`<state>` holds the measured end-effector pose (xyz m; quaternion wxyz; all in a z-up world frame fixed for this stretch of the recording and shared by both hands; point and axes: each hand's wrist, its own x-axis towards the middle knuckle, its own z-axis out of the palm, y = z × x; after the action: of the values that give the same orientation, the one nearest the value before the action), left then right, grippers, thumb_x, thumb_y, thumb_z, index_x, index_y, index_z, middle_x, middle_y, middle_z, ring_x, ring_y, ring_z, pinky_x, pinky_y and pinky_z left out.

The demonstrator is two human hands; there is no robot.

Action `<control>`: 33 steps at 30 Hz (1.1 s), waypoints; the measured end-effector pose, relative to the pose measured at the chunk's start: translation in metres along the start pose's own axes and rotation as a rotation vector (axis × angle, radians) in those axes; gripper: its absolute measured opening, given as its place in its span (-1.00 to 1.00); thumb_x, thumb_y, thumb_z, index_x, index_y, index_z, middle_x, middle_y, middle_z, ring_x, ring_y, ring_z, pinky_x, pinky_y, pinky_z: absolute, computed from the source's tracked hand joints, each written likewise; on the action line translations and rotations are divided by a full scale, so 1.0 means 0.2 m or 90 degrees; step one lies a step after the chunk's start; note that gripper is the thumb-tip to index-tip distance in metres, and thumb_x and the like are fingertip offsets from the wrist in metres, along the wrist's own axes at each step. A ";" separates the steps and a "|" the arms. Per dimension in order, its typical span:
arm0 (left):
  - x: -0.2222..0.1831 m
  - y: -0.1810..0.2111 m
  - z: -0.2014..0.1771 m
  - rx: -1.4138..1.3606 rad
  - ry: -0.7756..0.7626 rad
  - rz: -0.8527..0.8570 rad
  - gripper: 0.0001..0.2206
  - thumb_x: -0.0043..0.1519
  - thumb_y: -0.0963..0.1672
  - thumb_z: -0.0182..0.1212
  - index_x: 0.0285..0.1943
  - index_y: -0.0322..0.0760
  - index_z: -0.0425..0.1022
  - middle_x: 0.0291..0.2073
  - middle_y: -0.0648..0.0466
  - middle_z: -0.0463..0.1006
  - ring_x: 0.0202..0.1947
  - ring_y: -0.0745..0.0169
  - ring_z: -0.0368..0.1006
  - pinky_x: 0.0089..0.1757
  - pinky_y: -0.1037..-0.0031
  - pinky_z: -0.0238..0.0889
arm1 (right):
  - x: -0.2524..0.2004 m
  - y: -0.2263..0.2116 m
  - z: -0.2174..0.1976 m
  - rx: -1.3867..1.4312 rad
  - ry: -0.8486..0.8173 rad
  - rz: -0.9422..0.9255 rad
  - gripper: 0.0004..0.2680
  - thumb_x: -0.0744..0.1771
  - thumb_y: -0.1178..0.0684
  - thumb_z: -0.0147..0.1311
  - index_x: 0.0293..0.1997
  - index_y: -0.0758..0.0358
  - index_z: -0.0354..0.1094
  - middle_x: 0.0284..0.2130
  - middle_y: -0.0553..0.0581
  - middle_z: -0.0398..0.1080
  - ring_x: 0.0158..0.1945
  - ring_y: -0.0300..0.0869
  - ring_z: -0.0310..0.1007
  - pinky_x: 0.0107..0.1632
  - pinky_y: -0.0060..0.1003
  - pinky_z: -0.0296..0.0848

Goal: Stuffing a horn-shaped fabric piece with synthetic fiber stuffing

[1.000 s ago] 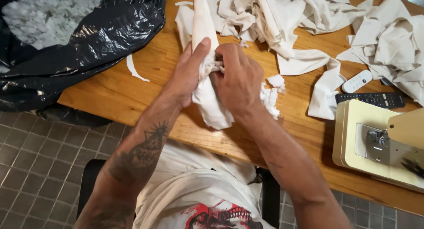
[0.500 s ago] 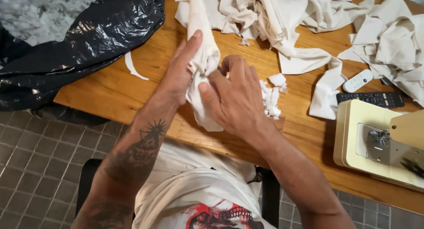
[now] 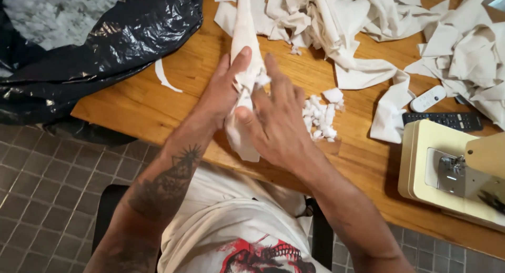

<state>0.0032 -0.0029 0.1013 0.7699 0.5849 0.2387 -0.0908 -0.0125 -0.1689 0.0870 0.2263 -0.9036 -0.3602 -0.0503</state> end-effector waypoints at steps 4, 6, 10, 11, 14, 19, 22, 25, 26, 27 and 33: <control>0.22 -0.19 -0.04 -0.207 -0.066 0.050 -0.38 0.32 0.13 0.31 0.49 -0.19 0.41 -0.16 0.04 0.65 -0.35 0.26 0.55 -0.32 0.39 0.53 | -0.01 -0.01 -0.04 0.089 0.197 -0.030 -0.63 0.55 -0.16 -0.14 0.17 0.34 0.58 0.35 0.43 0.28 0.16 0.09 0.41 0.15 0.05 0.38; 0.26 -0.28 -0.02 -0.297 -0.095 0.088 -0.57 0.36 0.08 0.39 0.24 -0.23 0.51 -0.27 0.07 0.57 -0.37 0.28 0.52 -0.35 0.37 0.49 | 0.00 0.06 0.00 0.147 0.285 -0.066 -0.87 0.53 0.10 0.27 0.18 0.30 0.49 0.11 0.29 0.37 -0.19 -0.13 0.52 0.00 -0.19 0.57; 0.28 -0.32 0.00 -0.268 -0.112 0.184 -0.48 0.38 0.12 0.51 0.31 -0.22 0.51 -0.07 -0.04 0.72 -0.10 0.16 0.71 -0.04 0.26 0.66 | 0.04 0.18 0.11 0.086 0.355 -0.096 -0.86 0.43 0.08 0.49 0.11 0.02 0.71 -0.13 -0.05 0.62 -0.10 -0.15 0.71 0.01 -0.26 0.69; 0.30 -0.33 0.00 -0.259 -0.118 0.169 -0.41 0.37 0.14 0.51 0.42 -0.22 0.51 0.08 -0.11 0.73 0.05 0.08 0.69 0.10 0.13 0.63 | 0.04 0.18 0.12 0.083 0.345 -0.085 -0.85 0.42 0.12 0.50 0.10 0.01 0.72 -0.12 -0.06 0.64 -0.09 -0.16 0.72 0.02 -0.25 0.70; 0.04 -0.16 0.01 -0.207 -0.092 0.123 0.04 0.24 0.22 0.50 0.81 -0.33 0.15 0.40 -0.23 0.50 0.33 0.02 0.51 0.35 0.00 0.41 | 0.04 0.24 0.17 0.023 0.302 -0.107 -0.93 0.39 0.18 0.41 -0.08 0.12 0.71 -0.10 0.05 0.56 -0.05 -0.03 0.64 0.01 -0.11 0.63; 0.16 -0.27 -0.01 -0.231 -0.096 0.171 -0.28 0.32 0.19 0.51 0.53 -0.24 0.48 0.12 -0.03 0.62 0.15 0.14 0.58 0.13 0.18 0.50 | 0.06 0.18 0.09 0.009 0.281 -0.169 -0.92 0.40 0.28 0.30 -0.09 0.27 0.68 -0.15 0.23 0.43 -0.11 0.22 0.54 -0.07 0.06 0.58; 0.17 -0.28 -0.01 -0.223 -0.104 0.180 -0.35 0.37 0.18 0.48 0.49 -0.22 0.50 0.06 0.00 0.64 0.10 0.16 0.60 0.10 0.24 0.50 | 0.09 0.24 0.10 -0.029 0.294 -0.152 -0.89 0.38 0.23 0.37 -0.01 0.22 0.64 -0.11 0.19 0.38 -0.12 0.18 0.53 -0.09 0.04 0.58; 0.13 -0.27 -0.04 -0.180 -0.107 0.187 -0.38 0.40 0.19 0.44 0.48 -0.17 0.52 0.04 -0.05 0.68 0.09 0.11 0.63 0.12 0.24 0.53 | 0.13 0.27 0.09 -0.044 0.296 -0.113 -0.74 0.38 0.08 0.48 0.14 0.22 0.51 -0.02 0.18 0.36 -0.18 0.11 0.56 -0.18 0.07 0.57; 0.11 -0.26 -0.05 -0.144 -0.110 0.185 -0.37 0.40 0.22 0.42 0.50 -0.13 0.52 0.06 -0.10 0.70 0.13 0.07 0.64 0.15 0.20 0.54 | 0.14 0.27 0.09 -0.041 0.287 -0.086 -0.66 0.40 -0.02 0.50 0.24 0.22 0.44 0.04 0.18 0.37 -0.23 0.04 0.58 -0.23 0.07 0.57; -0.01 -0.13 -0.06 -0.143 -0.108 0.188 -0.37 0.40 0.22 0.42 0.50 -0.13 0.52 0.06 -0.10 0.70 0.13 0.07 0.64 0.15 0.20 0.54 | 0.16 0.31 0.13 -0.041 0.289 -0.089 -0.66 0.40 -0.02 0.50 0.24 0.22 0.44 0.04 0.18 0.37 -0.23 0.04 0.58 -0.23 0.07 0.57; 0.03 0.06 -0.16 0.399 -0.121 0.219 -0.02 0.28 0.47 -0.20 0.52 -0.18 0.50 0.31 -0.37 0.65 0.50 -0.39 0.50 0.48 -0.19 0.19 | 0.16 0.29 0.25 -0.114 0.263 0.029 -0.63 0.33 0.01 0.33 0.25 0.08 0.30 -0.28 0.15 0.46 -0.28 0.29 0.70 -0.15 0.18 0.61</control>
<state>0.0049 0.0313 0.1031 0.5763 0.8127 0.0251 -0.0822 0.0462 -0.1648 0.0288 0.2156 -0.8984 -0.2799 -0.2610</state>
